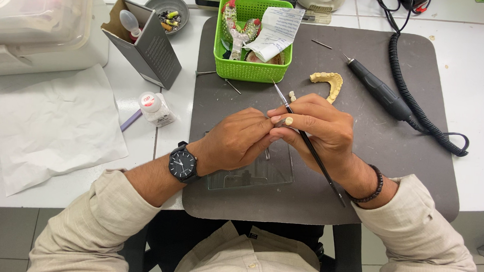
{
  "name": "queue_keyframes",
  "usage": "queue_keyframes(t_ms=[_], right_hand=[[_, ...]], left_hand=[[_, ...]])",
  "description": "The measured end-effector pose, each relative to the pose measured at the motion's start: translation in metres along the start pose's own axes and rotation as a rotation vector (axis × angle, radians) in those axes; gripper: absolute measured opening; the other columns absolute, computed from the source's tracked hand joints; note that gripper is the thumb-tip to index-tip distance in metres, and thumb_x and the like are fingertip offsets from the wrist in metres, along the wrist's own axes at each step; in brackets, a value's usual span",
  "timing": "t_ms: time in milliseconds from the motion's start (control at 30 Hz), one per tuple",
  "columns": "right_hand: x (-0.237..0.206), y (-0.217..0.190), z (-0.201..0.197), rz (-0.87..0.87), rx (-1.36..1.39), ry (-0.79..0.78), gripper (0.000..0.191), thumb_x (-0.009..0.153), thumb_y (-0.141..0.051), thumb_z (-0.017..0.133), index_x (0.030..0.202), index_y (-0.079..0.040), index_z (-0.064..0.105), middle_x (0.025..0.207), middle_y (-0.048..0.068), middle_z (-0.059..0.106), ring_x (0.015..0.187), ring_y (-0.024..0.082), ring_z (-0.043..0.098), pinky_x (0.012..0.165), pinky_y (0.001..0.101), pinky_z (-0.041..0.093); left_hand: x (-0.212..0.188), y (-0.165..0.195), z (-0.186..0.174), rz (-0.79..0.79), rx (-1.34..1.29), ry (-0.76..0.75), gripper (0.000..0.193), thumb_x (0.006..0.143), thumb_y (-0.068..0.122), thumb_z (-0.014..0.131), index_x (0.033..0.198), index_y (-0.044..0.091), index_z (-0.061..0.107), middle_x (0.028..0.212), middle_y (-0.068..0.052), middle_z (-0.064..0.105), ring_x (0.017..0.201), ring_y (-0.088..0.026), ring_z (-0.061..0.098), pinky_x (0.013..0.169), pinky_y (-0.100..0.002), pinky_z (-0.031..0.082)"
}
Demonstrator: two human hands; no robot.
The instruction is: The person applies porcelain with a fine brush to individual denture teeth on a glass slab, holding each tooth with fingers or tweezers. They use scissors-like tweezers to pick up and reposition a tooth, then continue building up material on the tooth surface with the brush.
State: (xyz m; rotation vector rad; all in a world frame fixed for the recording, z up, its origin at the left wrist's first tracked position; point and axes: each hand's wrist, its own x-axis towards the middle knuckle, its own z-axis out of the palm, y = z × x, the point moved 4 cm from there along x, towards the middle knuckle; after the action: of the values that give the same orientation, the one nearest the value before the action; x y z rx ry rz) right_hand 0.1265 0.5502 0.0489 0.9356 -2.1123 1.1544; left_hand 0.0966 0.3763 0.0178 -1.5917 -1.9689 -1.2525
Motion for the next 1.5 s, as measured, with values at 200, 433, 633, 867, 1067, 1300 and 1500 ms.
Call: queue_keyframes(t_ms=[200, 433, 633, 867, 1067, 1300, 1500], right_hand=[[-0.003, 0.005, 0.002, 0.027, 0.029, 0.006, 0.021, 0.087, -0.009, 0.085, 0.102, -0.004, 0.072, 0.105, 0.011, 0.076, 0.097, 0.024, 0.073, 0.084, 0.0334, 0.059], [-0.002, 0.002, 0.0, 0.012, -0.007, -0.002, 0.024, 0.086, -0.01, 0.087, 0.104, -0.003, 0.072, 0.105, 0.012, 0.076, 0.095, 0.025, 0.072, 0.082, 0.034, 0.058], [0.0, -0.003, -0.001, -0.048, -0.037, -0.002, 0.029, 0.083, -0.012, 0.089, 0.105, -0.005, 0.072, 0.105, 0.011, 0.076, 0.093, 0.025, 0.071, 0.081, 0.0341, 0.058], [0.0, -0.008, -0.004, -0.086, -0.094, -0.01, 0.028, 0.085, -0.011, 0.089, 0.106, -0.004, 0.072, 0.105, 0.011, 0.075, 0.092, 0.025, 0.07, 0.08, 0.0342, 0.058], [0.0, -0.012, -0.004, -0.101, -0.107, -0.023, 0.028, 0.085, -0.012, 0.089, 0.107, -0.005, 0.072, 0.105, 0.01, 0.075, 0.091, 0.025, 0.069, 0.079, 0.0342, 0.058], [-0.001, -0.014, -0.005, -0.113, -0.12, -0.019, 0.029, 0.084, -0.011, 0.09, 0.105, -0.004, 0.072, 0.104, 0.011, 0.074, 0.091, 0.025, 0.069, 0.078, 0.0343, 0.058], [-0.001, -0.016, -0.004, -0.128, -0.138, -0.021, 0.028, 0.083, -0.013, 0.091, 0.102, -0.004, 0.073, 0.103, 0.011, 0.075, 0.09, 0.024, 0.069, 0.076, 0.0337, 0.057]], left_hand=[[-0.001, -0.001, 0.002, -0.024, -0.029, -0.023, 0.009, 0.104, 0.006, 0.065, 0.105, -0.002, 0.062, 0.092, -0.015, 0.065, 0.084, -0.031, 0.066, 0.079, -0.042, 0.054], [-0.002, -0.002, 0.002, -0.003, -0.008, -0.01, 0.011, 0.105, 0.007, 0.064, 0.108, -0.003, 0.061, 0.095, -0.016, 0.065, 0.087, -0.031, 0.065, 0.08, -0.043, 0.053], [-0.002, -0.003, 0.003, 0.03, 0.047, -0.036, 0.014, 0.103, 0.005, 0.066, 0.113, -0.004, 0.063, 0.094, -0.014, 0.064, 0.086, -0.029, 0.063, 0.082, -0.042, 0.052], [-0.002, -0.002, 0.002, 0.059, 0.071, -0.036, 0.022, 0.099, 0.005, 0.07, 0.118, -0.004, 0.063, 0.098, -0.012, 0.065, 0.089, -0.028, 0.063, 0.084, -0.042, 0.051], [-0.002, -0.002, 0.002, 0.07, 0.081, -0.046, 0.021, 0.099, 0.006, 0.07, 0.117, -0.003, 0.063, 0.099, -0.011, 0.066, 0.09, -0.028, 0.064, 0.085, -0.041, 0.051], [-0.006, -0.003, 0.004, 0.074, 0.108, -0.049, 0.018, 0.101, 0.008, 0.069, 0.115, -0.001, 0.064, 0.098, -0.01, 0.067, 0.091, -0.026, 0.064, 0.09, -0.041, 0.052], [-0.006, -0.003, 0.005, 0.077, 0.128, -0.045, 0.017, 0.101, 0.01, 0.069, 0.114, 0.0, 0.065, 0.099, -0.008, 0.067, 0.092, -0.024, 0.064, 0.091, -0.04, 0.052]])
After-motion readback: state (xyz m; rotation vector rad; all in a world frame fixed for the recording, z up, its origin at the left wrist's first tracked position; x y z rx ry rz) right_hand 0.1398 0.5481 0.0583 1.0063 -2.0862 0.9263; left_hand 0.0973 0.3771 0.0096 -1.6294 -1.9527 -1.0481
